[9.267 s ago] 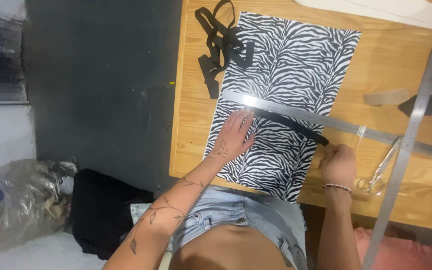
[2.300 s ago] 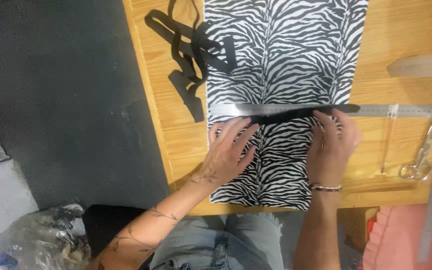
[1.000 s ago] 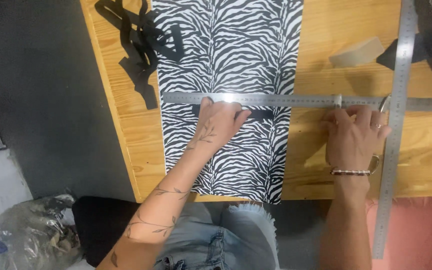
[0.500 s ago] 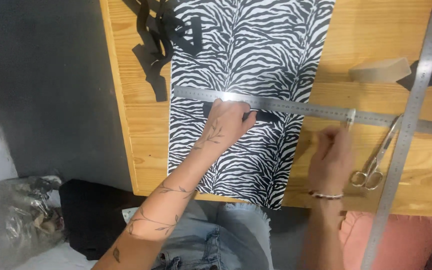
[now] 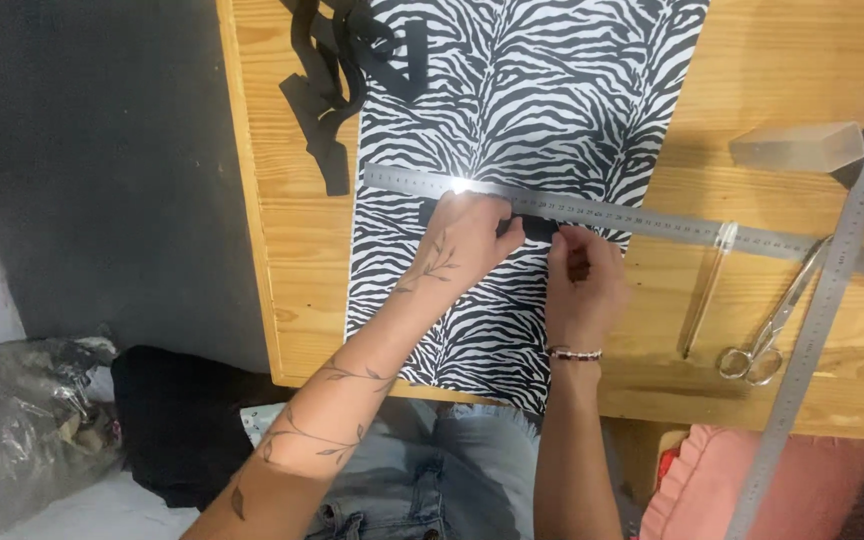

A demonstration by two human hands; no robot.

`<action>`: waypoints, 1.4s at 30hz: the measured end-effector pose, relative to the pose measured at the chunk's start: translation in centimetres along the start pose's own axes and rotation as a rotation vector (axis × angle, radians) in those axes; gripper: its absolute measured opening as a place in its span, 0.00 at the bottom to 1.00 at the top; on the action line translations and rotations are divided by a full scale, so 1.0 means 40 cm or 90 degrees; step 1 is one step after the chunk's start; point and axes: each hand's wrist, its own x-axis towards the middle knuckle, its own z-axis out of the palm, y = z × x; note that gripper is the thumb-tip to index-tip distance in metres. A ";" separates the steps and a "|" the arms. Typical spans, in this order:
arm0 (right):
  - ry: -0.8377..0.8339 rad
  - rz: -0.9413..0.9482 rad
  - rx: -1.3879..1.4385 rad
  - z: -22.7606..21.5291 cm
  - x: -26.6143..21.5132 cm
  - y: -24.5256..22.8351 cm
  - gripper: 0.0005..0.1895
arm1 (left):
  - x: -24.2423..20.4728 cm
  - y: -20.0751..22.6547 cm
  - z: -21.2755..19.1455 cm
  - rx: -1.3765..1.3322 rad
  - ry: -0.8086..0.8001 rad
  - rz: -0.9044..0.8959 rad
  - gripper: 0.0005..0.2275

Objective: The person measures a piece of zebra-print fabric on a wooden table using a metal ruler. They align the ruler horizontally and vertically to check dimensions, then place a black strap on the fabric and measure it as well.

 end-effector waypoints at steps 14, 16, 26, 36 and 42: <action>0.028 -0.014 -0.011 0.008 -0.005 0.002 0.06 | 0.011 0.060 -0.074 -0.073 -0.033 -0.052 0.13; 0.023 0.003 -0.002 -0.005 -0.014 -0.003 0.06 | 0.014 0.063 -0.076 -0.084 -0.036 -0.064 0.13; 0.010 0.153 0.113 -0.012 -0.049 -0.030 0.04 | 0.006 0.094 -0.076 -0.101 0.102 -0.012 0.15; -0.020 0.150 0.009 0.006 -0.038 -0.073 0.03 | 0.011 0.086 -0.073 -0.144 0.085 -0.074 0.19; -0.016 0.166 -0.040 0.016 -0.038 -0.071 0.04 | 0.016 0.095 -0.098 -0.134 0.059 -0.070 0.20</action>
